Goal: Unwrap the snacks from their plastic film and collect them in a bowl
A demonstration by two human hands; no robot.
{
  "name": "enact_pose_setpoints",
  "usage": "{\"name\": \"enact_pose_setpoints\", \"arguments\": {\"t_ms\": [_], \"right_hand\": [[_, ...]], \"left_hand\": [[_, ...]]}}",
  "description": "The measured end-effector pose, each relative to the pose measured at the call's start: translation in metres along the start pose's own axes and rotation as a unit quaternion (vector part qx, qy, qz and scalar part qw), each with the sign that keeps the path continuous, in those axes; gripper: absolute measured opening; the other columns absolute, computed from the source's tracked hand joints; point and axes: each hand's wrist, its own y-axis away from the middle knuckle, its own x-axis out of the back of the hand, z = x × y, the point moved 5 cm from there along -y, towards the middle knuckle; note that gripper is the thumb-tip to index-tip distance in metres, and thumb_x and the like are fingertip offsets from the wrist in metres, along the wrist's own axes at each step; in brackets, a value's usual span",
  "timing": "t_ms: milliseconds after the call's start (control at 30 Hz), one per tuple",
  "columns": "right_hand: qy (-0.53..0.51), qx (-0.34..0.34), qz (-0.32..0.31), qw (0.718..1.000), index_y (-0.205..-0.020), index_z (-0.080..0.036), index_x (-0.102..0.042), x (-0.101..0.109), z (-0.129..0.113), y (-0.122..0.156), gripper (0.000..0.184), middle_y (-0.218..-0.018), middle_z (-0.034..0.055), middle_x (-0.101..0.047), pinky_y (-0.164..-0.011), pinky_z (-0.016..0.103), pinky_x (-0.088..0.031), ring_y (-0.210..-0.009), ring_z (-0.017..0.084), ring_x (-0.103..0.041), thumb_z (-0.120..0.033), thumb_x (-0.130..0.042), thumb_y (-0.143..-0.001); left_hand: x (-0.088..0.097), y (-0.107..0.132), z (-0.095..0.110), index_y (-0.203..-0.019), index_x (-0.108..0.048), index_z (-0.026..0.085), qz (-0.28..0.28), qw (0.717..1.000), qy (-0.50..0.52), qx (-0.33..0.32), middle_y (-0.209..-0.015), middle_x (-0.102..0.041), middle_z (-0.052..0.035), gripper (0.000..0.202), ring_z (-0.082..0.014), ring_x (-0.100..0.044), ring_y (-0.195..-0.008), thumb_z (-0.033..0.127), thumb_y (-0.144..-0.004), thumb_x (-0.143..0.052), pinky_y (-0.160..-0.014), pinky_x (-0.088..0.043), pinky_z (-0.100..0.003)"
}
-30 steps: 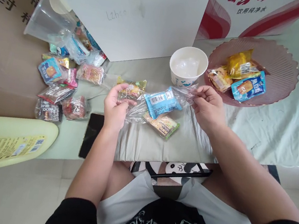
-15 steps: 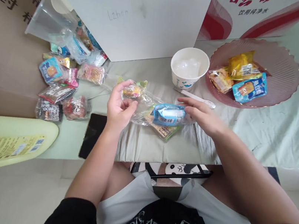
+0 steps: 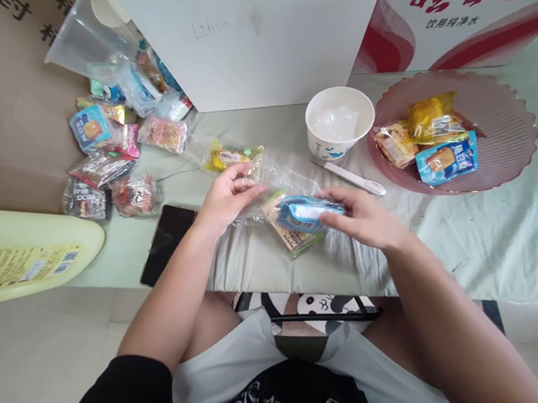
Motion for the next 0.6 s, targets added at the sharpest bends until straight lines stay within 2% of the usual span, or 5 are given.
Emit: {"name": "enact_pose_setpoints", "arguments": {"t_ms": [167,333,433,500,600], "right_hand": [[0.037,0.057,0.051,0.996,-0.095,-0.018,-0.075,0.004,-0.009,0.007,0.028,-0.079,0.003,-0.071,-0.063,0.031,-0.046,-0.067,0.018,-0.06,-0.042,-0.069,-0.083],[0.073,0.082,0.262,0.959,-0.102,-0.019,-0.073,0.026,-0.004,0.013,0.026,-0.088,0.0045,-0.073,-0.072,0.035,-0.052,-0.077,0.021,-0.066,-0.039,-0.065,-0.086],[0.125,0.058,0.391,0.91,-0.104,-0.017,-0.073,0.039,0.005,0.018,0.027,-0.084,0.005,-0.071,-0.073,0.038,-0.054,-0.074,0.021,-0.064,-0.036,-0.064,-0.087],[0.147,0.045,0.428,0.89,-0.106,-0.017,-0.072,0.042,0.01,0.02,0.028,-0.082,0.0049,-0.069,-0.075,0.04,-0.054,-0.073,0.021,-0.063,-0.035,-0.063,-0.087],[0.166,0.049,0.428,0.887,-0.108,-0.018,-0.072,0.041,0.013,0.023,0.028,-0.084,0.005,-0.07,-0.075,0.04,-0.055,-0.073,0.021,-0.063,-0.034,-0.061,-0.089]], "left_hand": [[0.003,0.003,0.016,-0.112,-0.063,0.023,0.046,0.991,0.008,-0.126,-0.088,-0.076,-0.0046,0.053,-0.0134,-0.065,-0.062,0.046,-0.07,-0.086,-0.049,-0.047,-0.023],[-0.007,0.01,0.011,-0.123,-0.059,0.023,0.035,0.968,-0.121,-0.219,-0.122,-0.071,-0.0124,0.059,-0.0243,-0.07,-0.107,0.066,-0.083,-0.068,-0.089,-0.057,-0.036],[-0.031,0.029,0.01,-0.138,-0.052,0.019,0.012,0.915,-0.293,-0.277,-0.141,-0.06,-0.0187,0.079,-0.0336,-0.056,-0.132,0.076,-0.083,-0.059,-0.11,-0.045,-0.049],[-0.051,0.047,0.012,-0.14,-0.052,0.019,-0.004,0.864,-0.388,-0.32,-0.149,-0.054,-0.0191,0.086,-0.0374,-0.047,-0.141,0.078,-0.078,-0.062,-0.118,-0.034,-0.054],[-0.076,0.068,0.011,-0.126,-0.066,0.027,-0.102,0.801,-0.492,-0.326,-0.141,-0.063,-0.0118,0.057,-0.037,-0.048,-0.14,0.063,-0.082,-0.069,-0.118,-0.03,-0.054]]}}
